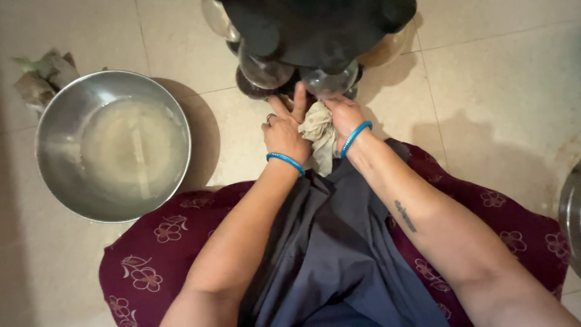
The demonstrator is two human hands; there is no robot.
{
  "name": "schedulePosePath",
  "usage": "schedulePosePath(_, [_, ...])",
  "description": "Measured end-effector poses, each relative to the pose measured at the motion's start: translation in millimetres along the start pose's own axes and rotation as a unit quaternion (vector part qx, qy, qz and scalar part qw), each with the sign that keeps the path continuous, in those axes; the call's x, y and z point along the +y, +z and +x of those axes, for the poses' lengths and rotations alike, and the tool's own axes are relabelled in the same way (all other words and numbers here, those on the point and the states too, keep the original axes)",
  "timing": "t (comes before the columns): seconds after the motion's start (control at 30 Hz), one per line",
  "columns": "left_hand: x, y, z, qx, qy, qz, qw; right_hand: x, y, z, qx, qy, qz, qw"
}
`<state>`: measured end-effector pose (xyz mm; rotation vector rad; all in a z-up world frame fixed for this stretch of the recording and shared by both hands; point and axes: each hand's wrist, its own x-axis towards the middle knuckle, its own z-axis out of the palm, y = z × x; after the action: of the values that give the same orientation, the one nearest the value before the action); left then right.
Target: The person sits on the floor and wipes multiple glass jars on a rotating rack with a cloth. They periodically dip the cloth into a metal bowl of water, wring it out, and continue wiping the jars and the rack surface.
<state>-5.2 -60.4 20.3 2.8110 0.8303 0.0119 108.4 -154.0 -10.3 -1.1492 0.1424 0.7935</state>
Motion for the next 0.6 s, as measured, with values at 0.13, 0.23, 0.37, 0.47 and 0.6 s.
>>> schedulePosePath(0.13, [-4, -2, -1, 0.056, 0.007, 0.045, 0.997, -13, 6, -8, -0.015, 0.043, -0.008, 0.999])
schedulePosePath(0.23, [-12, 2, -1, 0.076, 0.001, 0.008, 0.997, -31, 5, -21, -0.033, 0.068, -0.076, 0.994])
schedulePosePath(0.37, [-27, 1, -3, 0.141, -0.004, 0.021, 0.99, -55, -3, -39, -0.067, -0.019, -0.363, 0.929])
schedulePosePath(0.47, [-36, -8, -2, 0.116, -0.039, 0.033, 0.992, -70, -16, -49, 0.01, -0.048, -0.449, 0.892])
schedulePosePath(0.6, [-44, -27, -4, 0.189, -0.064, -0.011, 0.98, -80, -26, -50, 0.06, -0.224, -0.592, 0.772])
